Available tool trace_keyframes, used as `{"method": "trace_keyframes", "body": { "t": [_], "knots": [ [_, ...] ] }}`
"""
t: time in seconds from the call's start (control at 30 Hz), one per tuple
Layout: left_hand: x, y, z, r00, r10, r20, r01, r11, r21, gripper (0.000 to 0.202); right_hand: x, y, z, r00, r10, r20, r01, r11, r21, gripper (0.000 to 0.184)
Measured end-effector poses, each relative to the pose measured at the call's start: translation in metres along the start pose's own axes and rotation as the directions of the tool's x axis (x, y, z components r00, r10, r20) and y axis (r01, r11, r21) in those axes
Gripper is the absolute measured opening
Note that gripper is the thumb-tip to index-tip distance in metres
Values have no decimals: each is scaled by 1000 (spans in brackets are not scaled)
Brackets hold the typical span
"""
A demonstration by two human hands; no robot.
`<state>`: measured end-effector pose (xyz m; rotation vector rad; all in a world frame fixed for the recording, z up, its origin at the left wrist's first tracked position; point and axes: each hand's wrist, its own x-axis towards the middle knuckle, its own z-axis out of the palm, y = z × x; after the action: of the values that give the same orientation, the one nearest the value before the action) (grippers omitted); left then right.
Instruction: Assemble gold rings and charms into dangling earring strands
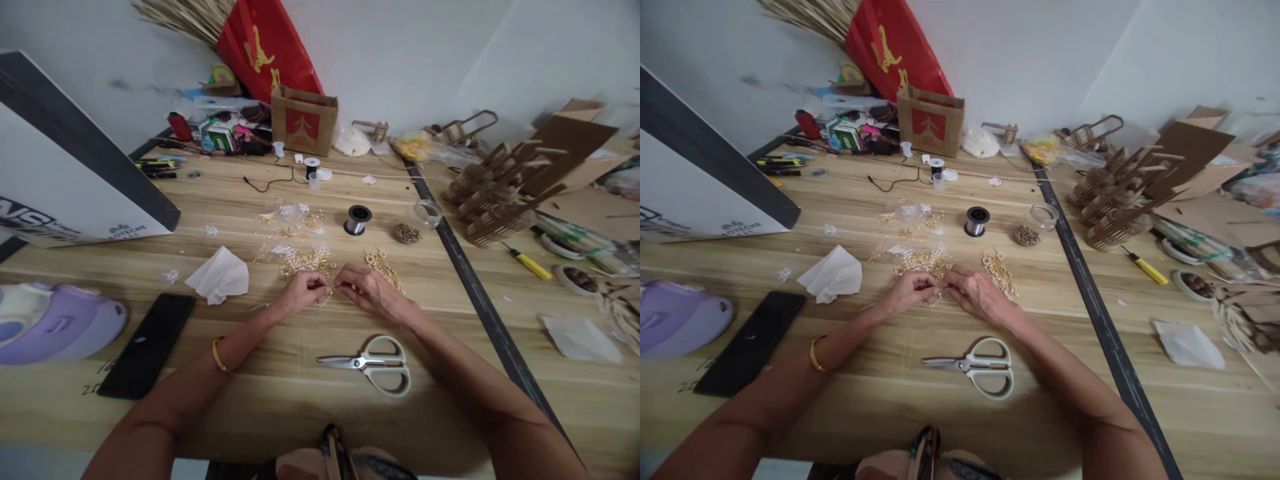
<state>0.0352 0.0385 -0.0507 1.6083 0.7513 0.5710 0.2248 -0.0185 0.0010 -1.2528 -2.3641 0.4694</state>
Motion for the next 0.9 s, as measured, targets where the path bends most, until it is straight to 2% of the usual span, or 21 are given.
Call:
{"method": "trace_keyframes", "body": {
  "t": [0.13, 0.47, 0.73, 0.9],
  "knots": [
    [-2, 5, 1, 1000, 22, -12, -21, 995, 96, 16, 1, -1, 2, 1000, 23, -1, -23, 1000, 15, 14],
    [-2, -1, 1, 999, 9, 53, -9, 1000, 4, 23, 2, 4, 7, 999, 37, -11, -35, 992, 125, 13],
    [-3, 0, 1, 998, 2, 69, -3, 1000, 18, 23, 3, 0, 5, 997, 78, 12, -79, 982, 170, 12],
    [-4, 2, 3, 999, 13, 53, -18, 996, 88, 21, 4, -3, 6, 992, 117, 37, -121, 981, 151, 13]
  ]
}}
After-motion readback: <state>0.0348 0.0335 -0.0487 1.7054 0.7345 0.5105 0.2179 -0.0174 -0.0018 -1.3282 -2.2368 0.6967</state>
